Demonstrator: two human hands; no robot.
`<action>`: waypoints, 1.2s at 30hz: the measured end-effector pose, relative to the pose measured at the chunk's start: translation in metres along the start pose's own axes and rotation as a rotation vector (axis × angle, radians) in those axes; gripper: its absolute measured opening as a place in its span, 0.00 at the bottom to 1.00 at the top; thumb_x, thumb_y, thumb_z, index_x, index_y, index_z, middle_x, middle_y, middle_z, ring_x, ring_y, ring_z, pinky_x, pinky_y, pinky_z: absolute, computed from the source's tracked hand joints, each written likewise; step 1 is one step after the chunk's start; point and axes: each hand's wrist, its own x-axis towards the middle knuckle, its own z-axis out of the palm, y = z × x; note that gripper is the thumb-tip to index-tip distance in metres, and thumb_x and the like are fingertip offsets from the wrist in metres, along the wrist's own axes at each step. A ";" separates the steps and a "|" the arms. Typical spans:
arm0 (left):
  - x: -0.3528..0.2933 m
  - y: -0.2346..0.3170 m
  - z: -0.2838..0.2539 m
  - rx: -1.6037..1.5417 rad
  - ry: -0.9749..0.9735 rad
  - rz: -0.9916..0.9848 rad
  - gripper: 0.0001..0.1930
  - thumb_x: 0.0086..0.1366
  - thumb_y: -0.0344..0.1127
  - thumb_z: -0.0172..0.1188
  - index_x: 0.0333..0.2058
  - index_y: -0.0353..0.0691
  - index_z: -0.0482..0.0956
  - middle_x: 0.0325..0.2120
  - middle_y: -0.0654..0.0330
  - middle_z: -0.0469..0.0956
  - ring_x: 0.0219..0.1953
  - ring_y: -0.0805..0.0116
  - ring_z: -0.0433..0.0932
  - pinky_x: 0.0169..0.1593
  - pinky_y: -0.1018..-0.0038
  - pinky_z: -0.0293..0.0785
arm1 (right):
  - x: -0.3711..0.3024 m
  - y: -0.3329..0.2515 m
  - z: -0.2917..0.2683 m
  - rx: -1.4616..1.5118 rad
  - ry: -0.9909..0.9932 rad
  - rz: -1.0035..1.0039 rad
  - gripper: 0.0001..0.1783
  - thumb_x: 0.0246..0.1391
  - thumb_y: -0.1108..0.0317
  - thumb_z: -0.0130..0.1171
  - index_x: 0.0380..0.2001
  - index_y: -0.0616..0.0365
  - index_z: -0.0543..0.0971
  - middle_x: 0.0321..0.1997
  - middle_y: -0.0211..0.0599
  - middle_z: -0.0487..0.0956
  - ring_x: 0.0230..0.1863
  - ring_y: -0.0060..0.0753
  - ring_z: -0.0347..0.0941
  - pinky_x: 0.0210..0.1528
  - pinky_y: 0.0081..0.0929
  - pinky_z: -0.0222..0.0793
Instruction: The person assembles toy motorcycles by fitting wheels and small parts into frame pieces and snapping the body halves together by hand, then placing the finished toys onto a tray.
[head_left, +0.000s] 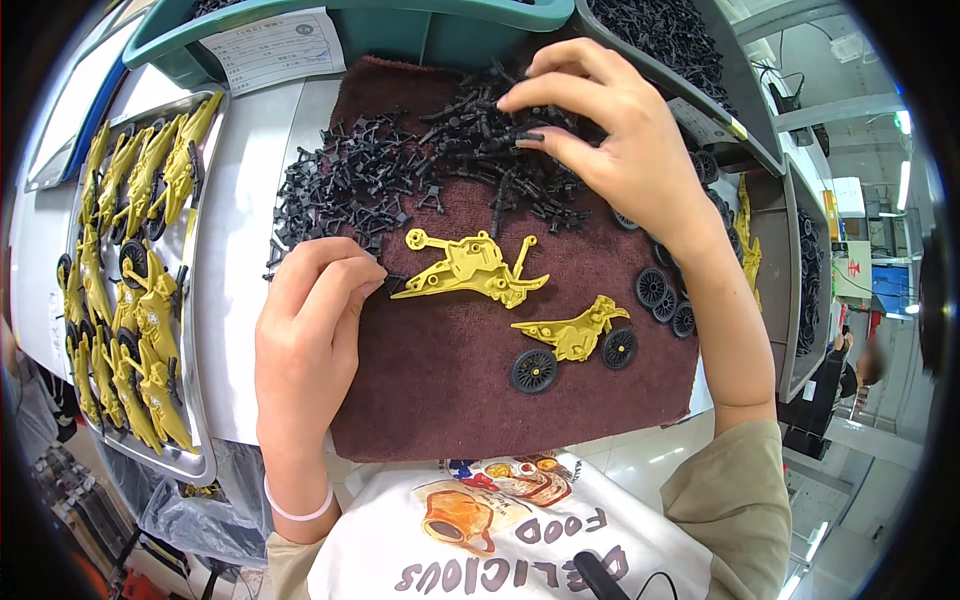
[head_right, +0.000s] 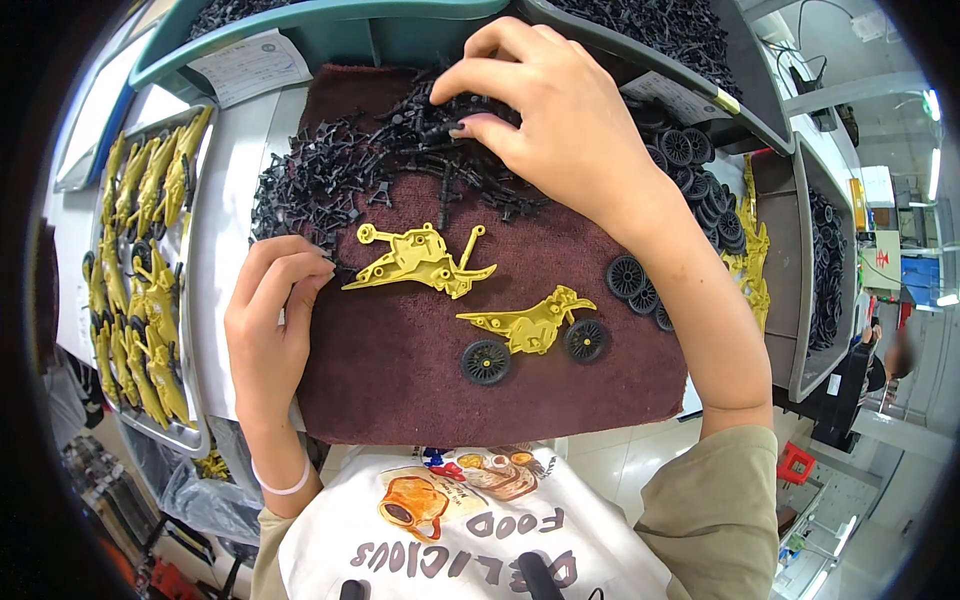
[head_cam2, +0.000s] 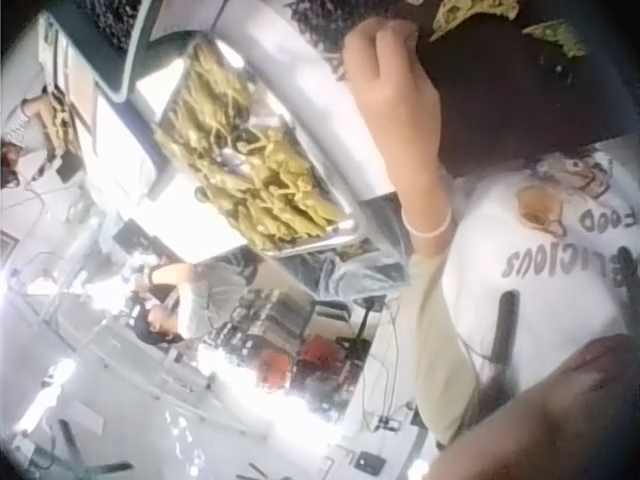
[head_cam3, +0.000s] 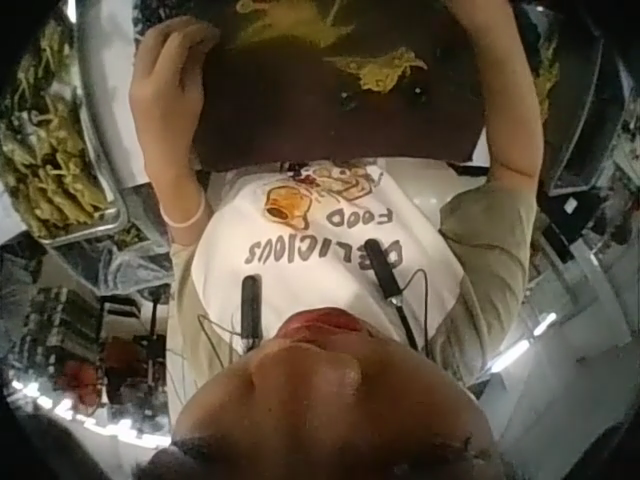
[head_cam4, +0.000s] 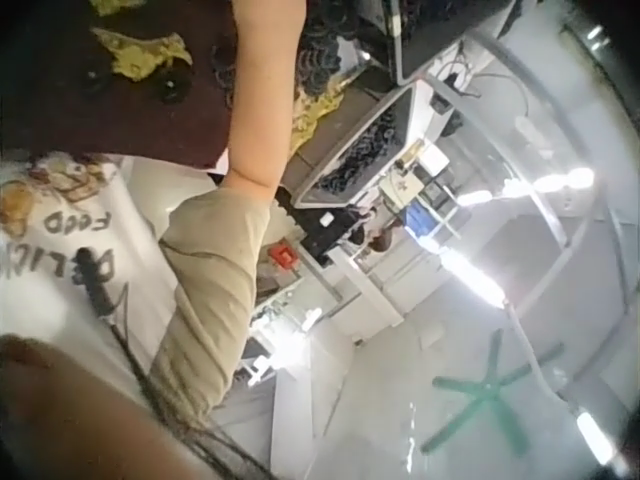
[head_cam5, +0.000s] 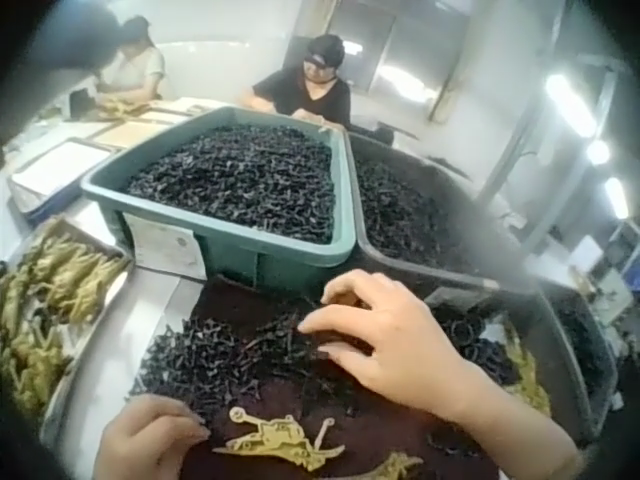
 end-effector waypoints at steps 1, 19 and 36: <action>0.000 0.000 0.000 0.010 -0.002 0.011 0.09 0.50 0.17 0.61 0.31 0.35 0.76 0.31 0.56 0.75 0.34 0.58 0.77 0.37 0.68 0.74 | -0.001 -0.001 0.004 0.059 0.033 -0.022 0.10 0.41 0.68 0.66 0.32 0.49 0.82 0.35 0.29 0.74 0.38 0.35 0.71 0.43 0.33 0.70; 0.000 -0.003 -0.001 -0.019 0.135 0.038 0.09 0.59 0.14 0.50 0.34 0.32 0.76 0.33 0.57 0.72 0.28 0.71 0.74 0.31 0.79 0.72 | -0.043 0.000 -0.037 0.921 0.023 0.552 0.07 0.57 0.73 0.56 0.38 0.62 0.78 0.35 0.38 0.80 0.37 0.23 0.77 0.40 0.17 0.71; -0.043 0.096 0.085 -0.069 -0.320 0.356 0.03 0.55 0.26 0.54 0.29 0.35 0.71 0.46 0.49 0.78 0.53 0.53 0.76 0.56 0.59 0.71 | -0.125 -0.018 -0.028 0.989 -0.120 0.709 0.07 0.46 0.81 0.63 0.27 0.62 0.74 0.37 0.42 0.77 0.29 0.24 0.74 0.33 0.21 0.71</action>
